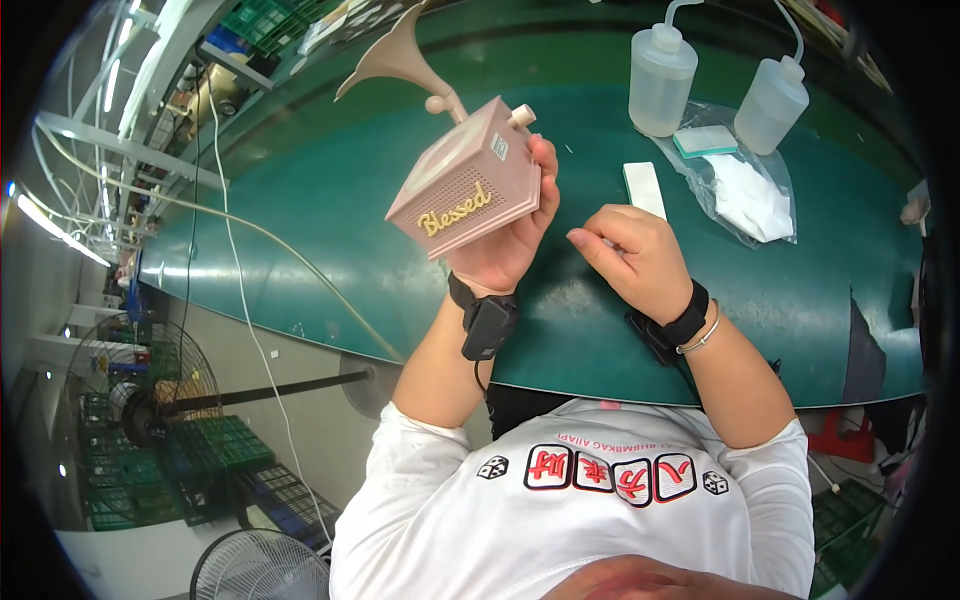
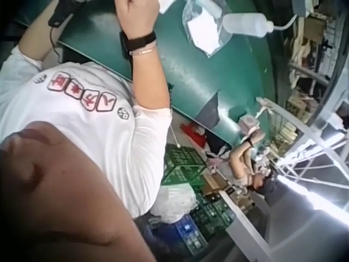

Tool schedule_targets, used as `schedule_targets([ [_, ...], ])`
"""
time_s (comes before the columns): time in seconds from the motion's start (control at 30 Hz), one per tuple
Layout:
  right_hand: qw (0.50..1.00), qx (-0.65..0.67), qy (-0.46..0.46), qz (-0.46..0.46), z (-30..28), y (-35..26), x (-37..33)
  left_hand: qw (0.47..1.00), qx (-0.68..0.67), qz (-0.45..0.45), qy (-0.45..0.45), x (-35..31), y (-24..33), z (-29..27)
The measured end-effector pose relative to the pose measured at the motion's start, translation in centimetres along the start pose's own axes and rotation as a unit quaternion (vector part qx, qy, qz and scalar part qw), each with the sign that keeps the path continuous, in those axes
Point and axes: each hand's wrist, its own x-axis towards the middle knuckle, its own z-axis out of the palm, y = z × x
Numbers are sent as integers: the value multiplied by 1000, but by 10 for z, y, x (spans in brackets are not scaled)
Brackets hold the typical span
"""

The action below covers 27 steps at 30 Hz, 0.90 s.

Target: The person cleans a gramophone-shaped speaker by blowing air on it with a nozzle and wiping the base and horn with a cloth. They repeat these actions on a second speaker before applying liquid from a bottle to a fresh cloth.

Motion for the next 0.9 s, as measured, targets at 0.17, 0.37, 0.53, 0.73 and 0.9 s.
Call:
schedule_targets([
  [0.17, 999, -12, -39, 15, 2, -1, -1, 999, 33, -28, -27, 0, 2, -2],
  [0.37, 996, 42, -56, 48, 2, -3, 0, 997, 23, -33, -59, -2, 7, -7],
  [0.53, 966, 218, -112, 81, -11, -5, -1, 989, 125, -8, -72, 2, -2, -3],
  [0.73, 836, 491, -112, 217, -1, -25, 11, 879, 464, 108, 23, -5, 3, -1],
  [0.9, 825, 503, -31, 255, -21, -63, -2, 748, 589, 234, 194, 5, -50, 25],
])
